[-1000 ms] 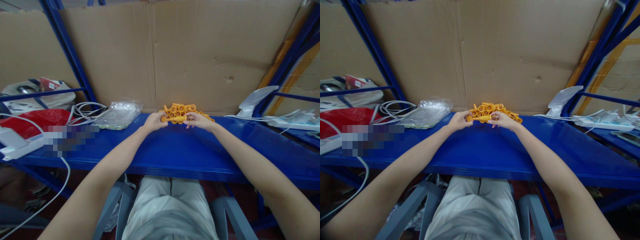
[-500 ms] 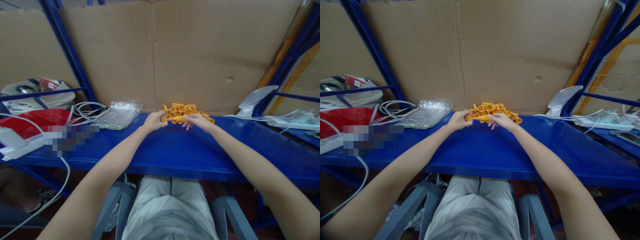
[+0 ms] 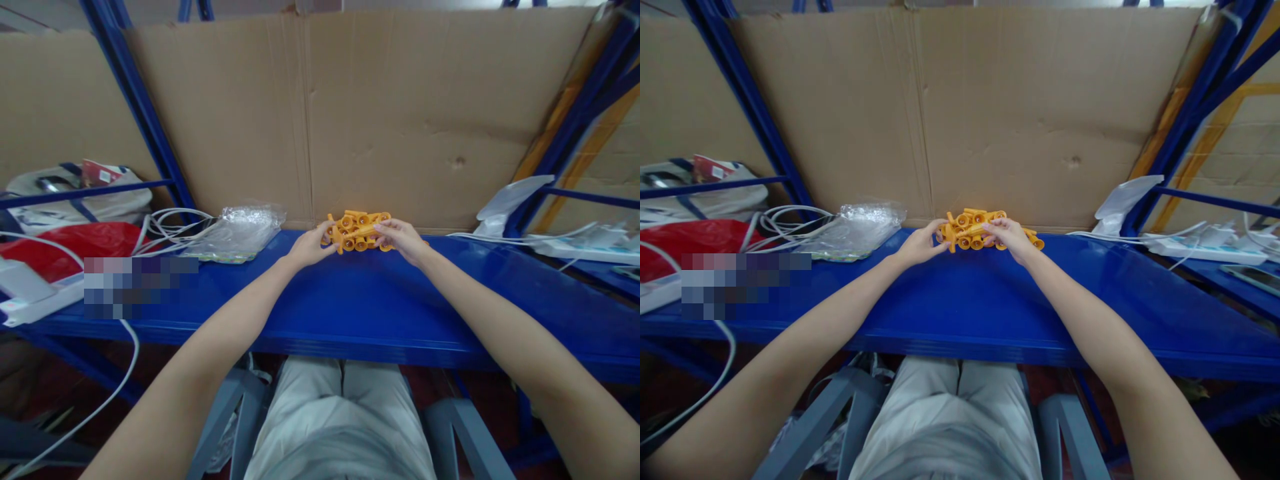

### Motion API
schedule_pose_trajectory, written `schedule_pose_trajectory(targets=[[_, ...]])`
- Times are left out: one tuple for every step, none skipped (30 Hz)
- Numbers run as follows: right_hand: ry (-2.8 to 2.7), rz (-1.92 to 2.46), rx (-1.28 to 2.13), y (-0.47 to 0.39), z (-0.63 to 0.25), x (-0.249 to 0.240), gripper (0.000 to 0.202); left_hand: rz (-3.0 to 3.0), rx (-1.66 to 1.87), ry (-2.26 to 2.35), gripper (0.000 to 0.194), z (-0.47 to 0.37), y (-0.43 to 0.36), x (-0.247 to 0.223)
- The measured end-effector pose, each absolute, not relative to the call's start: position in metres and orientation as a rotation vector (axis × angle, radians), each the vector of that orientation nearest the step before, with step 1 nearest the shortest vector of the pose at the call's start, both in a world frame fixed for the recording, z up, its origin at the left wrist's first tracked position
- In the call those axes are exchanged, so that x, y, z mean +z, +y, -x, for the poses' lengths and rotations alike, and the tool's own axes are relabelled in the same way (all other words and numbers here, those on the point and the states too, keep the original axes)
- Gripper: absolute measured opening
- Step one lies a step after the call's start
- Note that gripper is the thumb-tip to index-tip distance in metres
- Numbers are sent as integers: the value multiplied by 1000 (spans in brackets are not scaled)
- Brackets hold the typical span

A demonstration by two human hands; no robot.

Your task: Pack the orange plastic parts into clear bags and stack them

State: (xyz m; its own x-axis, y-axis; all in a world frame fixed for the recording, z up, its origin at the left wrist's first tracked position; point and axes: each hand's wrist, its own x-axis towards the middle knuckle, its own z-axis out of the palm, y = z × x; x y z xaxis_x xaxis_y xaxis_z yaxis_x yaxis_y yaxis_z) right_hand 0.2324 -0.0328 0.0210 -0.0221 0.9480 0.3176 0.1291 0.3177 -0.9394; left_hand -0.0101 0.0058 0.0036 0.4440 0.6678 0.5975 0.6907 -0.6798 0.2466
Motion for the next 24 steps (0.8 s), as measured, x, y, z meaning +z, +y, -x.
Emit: schedule_pose_trajectory(targets=[[-1419, 1029, 850, -28, -237, 22, 31, 2646, -1064, -1256, 52, 10, 6, 4], [-1391, 998, 791, -23, -243, 23, 36, 2649, -1053, -1268, 51, 10, 6, 3], [-1350, 964, 714, -17, -250, 24, 41, 2648, -1036, -1278, 48, 10, 6, 3], [-1312, 931, 621, -11, -258, 25, 44, 2647, -1016, -1280, 42, 10, 7, 3], [-1283, 904, 510, -6, -267, 25, 46, 2650, -991, -1280, 36, 10, 8, 3], [-1267, 888, 392, -1, -275, 24, 47, 2657, -963, -1276, 30, 10, 9, 3], [-1259, 889, 264, 2, -284, 24, 48, 2670, -936, -1271, 26, 11, 10, 2], [-1276, 927, 143, 3, -292, 23, 47, 2685, -911, -1264, 23, 11, 11, 2], [-1301, 997, 28, 4, -298, 21, 45, 2701, -891, -1257, 22, 11, 12, 2], [-1328, 1086, -75, 2, -304, 19, 43, 2717, -877, -1247, 22, 12, 12, 2], [-1353, 1186, -162, 1, -308, 18, 40, 2729, -868, -1235, 22, 12, 13, 1], [-1375, 1288, -232, -2, -311, 16, 38, 2736, -865, -1223, 22, 12, 13, 1], [-1396, 1385, -289, -5, -312, 14, 37, 2740, -865, -1213, 22, 12, 13, 1], [-1420, 1477, -335, -7, -312, 13, 36, 2741, -866, -1207, 22, 12, 13, 1], [-1446, 1566, -373, -9, -312, 11, 36, 2740, -866, -1205, 22, 12, 13, 0], [-1475, 1650, -405, -11, -310, 10, 36, 2739, -864, -1208, 22, 12, 13, 0], [-1509, 1727, -432, -12, -309, 9, 36, 2738, -860, -1214, 22, 12, 13, 0], [-1545, 1795, -453, -13, -307, 7, 36, 2738, -852, -1220, 23, 11, 13, 0], [-1580, 1850, -467, -13, -306, 6, 37, 2739, -839, -1226, 23, 11, 14, -1], [-1610, 1893, -475, -13, -304, 5, 38, 2739, -826, -1229, 23, 11, 14, -1], [-1637, 1924, -478, -12, -303, 3, 39, 2737, -815, -1228, 22, 11, 14, -1], [-1659, 1952, -476, -12, -302, 2, 39, 2735, -805, -1225, 22, 11, 14, -2], [-1677, 1984, -468, -11, -302, 1, 40, 2733, -796, -1219, 23, 11, 14, -2], [-1694, 2023, -451, -10, -302, 0, 40, 2730, -788, -1215, 23, 11, 14, -2]])
